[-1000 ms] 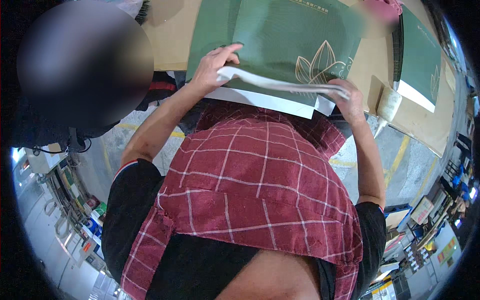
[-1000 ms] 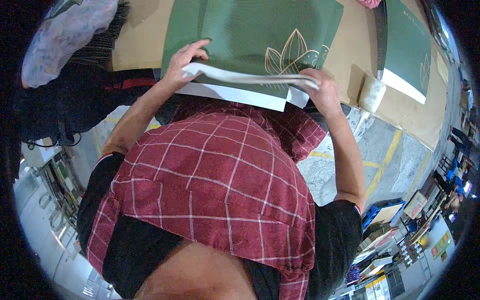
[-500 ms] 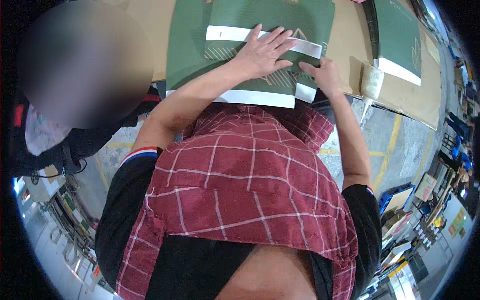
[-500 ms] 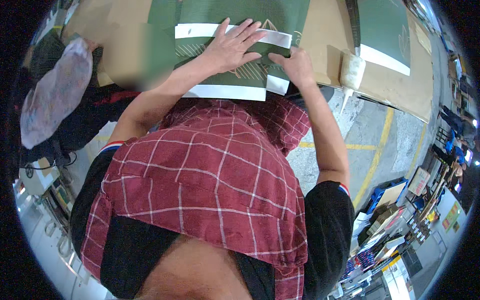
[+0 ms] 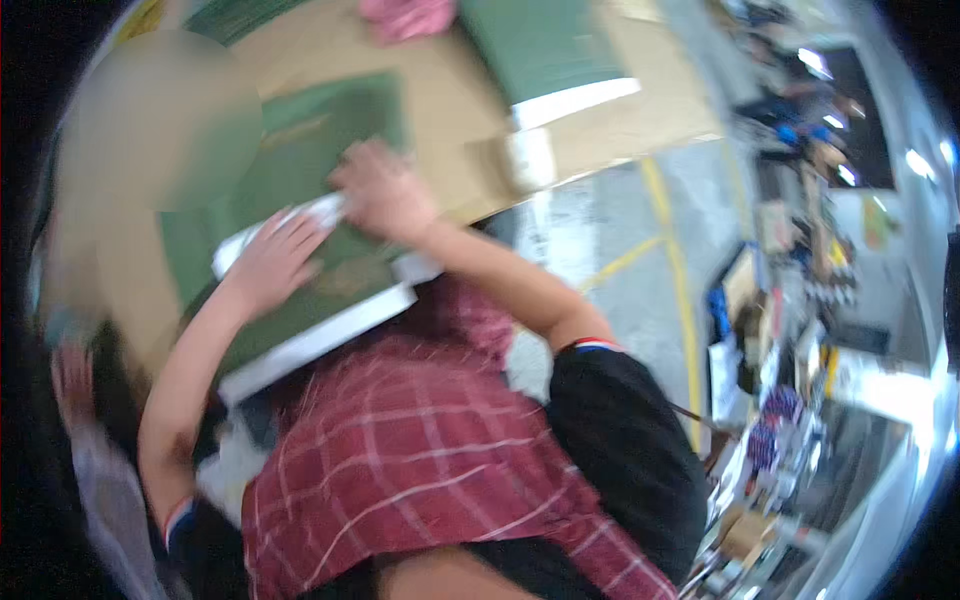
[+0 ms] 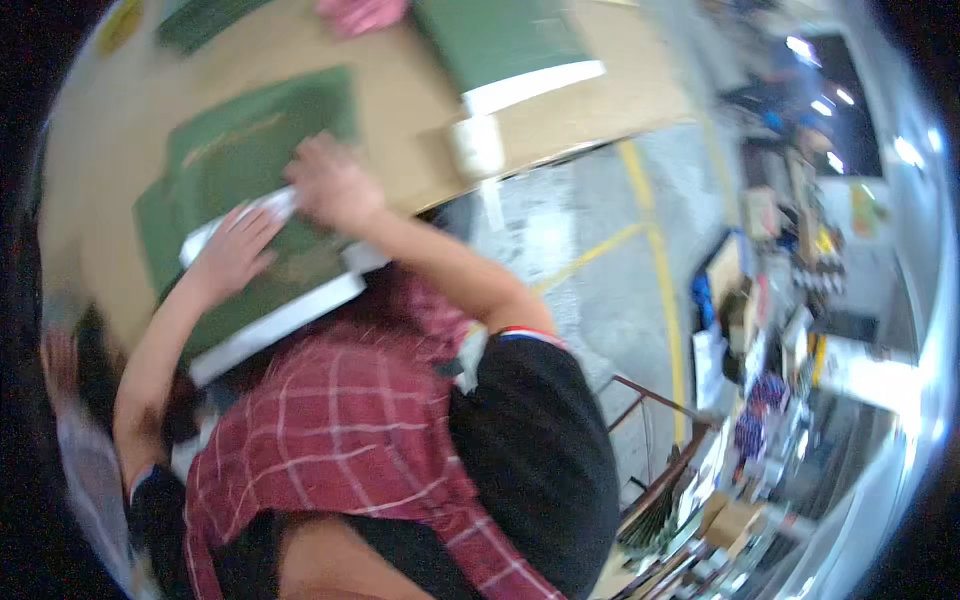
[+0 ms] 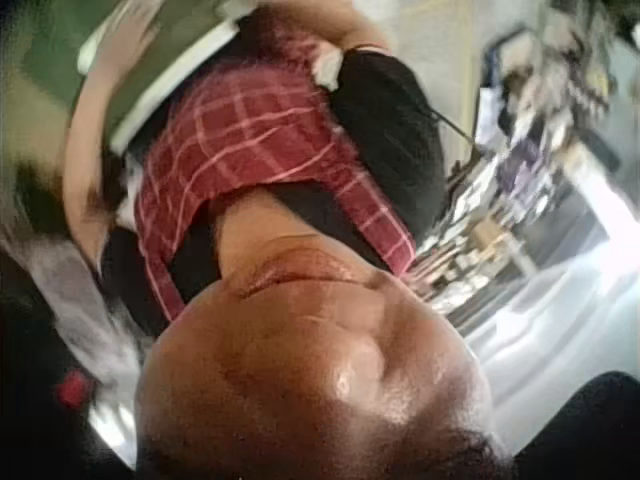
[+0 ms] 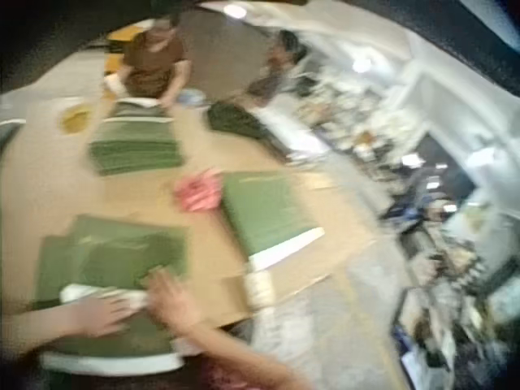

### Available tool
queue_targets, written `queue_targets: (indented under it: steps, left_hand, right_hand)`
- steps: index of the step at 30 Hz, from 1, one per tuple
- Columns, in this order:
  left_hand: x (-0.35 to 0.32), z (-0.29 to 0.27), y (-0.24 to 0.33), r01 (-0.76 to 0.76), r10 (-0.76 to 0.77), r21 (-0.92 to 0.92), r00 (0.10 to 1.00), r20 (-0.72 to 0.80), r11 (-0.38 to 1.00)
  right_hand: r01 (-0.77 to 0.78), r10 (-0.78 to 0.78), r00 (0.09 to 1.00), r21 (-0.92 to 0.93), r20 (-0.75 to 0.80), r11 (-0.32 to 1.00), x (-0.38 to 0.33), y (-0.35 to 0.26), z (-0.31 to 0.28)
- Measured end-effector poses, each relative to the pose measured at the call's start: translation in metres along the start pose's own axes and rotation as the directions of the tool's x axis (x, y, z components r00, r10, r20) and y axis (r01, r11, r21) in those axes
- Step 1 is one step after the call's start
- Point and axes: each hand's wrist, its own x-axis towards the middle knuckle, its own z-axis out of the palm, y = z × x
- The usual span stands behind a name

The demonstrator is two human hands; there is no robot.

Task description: Assembling and gluing green paper folders/covers at an industrial workstation.

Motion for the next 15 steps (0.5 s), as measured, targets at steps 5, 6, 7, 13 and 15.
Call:
queue_targets:
  steps: [5,6,7,13,15]
  left_hand:
    - [-0.034,-0.016,-0.015,0.039,-0.039,0.078,0.999,-0.003,0.996]
    - [-0.029,-0.012,-0.017,0.071,-0.071,-0.012,0.997,0.027,0.997]
    - [-0.025,-0.009,-0.021,0.108,-0.102,-0.101,0.993,0.060,0.989]
    - [-0.033,0.007,-0.035,0.088,-0.089,-0.149,0.996,0.001,0.985]
    - [-0.027,0.010,-0.039,0.055,-0.057,-0.157,0.998,-0.010,0.986]
  right_hand:
    - [0.057,-0.056,0.995,-0.008,0.088,0.998,-0.009,-0.006,-0.018]
    - [0.064,-0.060,0.994,-0.034,0.090,0.997,-0.009,-0.005,-0.018]
    - [0.041,-0.039,0.992,-0.010,0.117,0.999,-0.007,-0.003,-0.018]
    - [-0.036,0.078,0.971,-0.183,0.227,0.982,0.029,-0.014,-0.019]
    - [-0.135,0.154,0.984,-0.182,0.094,0.974,0.051,0.009,0.009]
